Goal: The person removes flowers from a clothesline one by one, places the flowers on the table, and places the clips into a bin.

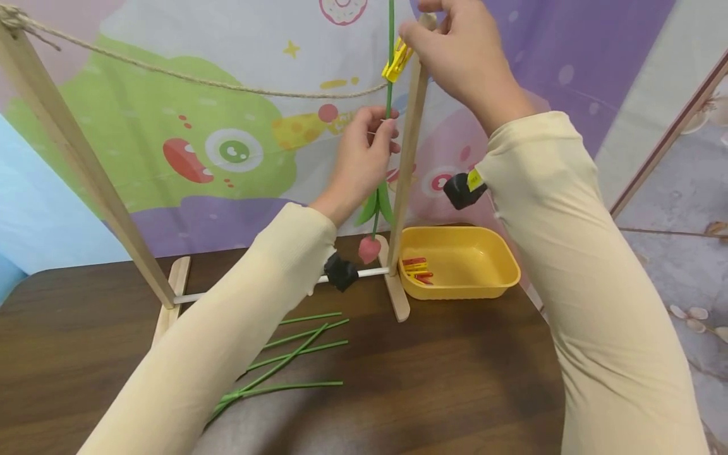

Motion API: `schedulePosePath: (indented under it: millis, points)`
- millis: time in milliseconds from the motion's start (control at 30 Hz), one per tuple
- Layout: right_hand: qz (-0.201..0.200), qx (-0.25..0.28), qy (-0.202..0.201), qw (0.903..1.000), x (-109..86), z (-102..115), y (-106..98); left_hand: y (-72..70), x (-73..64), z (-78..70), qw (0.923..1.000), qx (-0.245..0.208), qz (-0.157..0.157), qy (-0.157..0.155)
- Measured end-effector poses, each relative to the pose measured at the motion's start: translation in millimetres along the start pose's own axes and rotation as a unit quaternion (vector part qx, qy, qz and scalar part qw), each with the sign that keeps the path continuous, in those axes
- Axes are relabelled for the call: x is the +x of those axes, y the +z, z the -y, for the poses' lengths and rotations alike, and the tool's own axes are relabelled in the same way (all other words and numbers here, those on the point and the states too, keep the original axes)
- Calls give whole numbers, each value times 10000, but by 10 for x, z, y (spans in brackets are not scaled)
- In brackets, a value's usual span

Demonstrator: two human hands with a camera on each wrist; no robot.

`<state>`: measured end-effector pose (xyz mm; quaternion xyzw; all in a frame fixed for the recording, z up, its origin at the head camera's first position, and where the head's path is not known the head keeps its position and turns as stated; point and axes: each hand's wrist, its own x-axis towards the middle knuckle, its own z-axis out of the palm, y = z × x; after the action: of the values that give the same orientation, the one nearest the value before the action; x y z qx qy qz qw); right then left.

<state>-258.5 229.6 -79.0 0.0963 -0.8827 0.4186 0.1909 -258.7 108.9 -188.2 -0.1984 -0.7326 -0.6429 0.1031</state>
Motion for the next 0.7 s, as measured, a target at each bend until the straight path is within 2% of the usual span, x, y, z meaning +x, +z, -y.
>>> schedulePosePath:
  millis: [167, 267, 433, 533, 700]
  points:
    - [184, -110, 72, 9997, 9, -1, -3, -13, 2, -21, 9998, -197, -31, -25]
    - [270, 51, 62, 9996, 13, -8, -15, -14, 10, -41, 9994, -293, -56, -148]
    - [414, 1013, 34, 9940, 18, -46, -78, -6, 10, -73, 9989, -398, -58, -246]
    - [579, 1738, 72, 9831, 16, -85, -122, -5, 2, -97, 9995, -250, -32, -216]
    - [752, 2517, 272, 9645, 12, -134, -165, -15, -8, -126, 9998, -105, 80, -161]
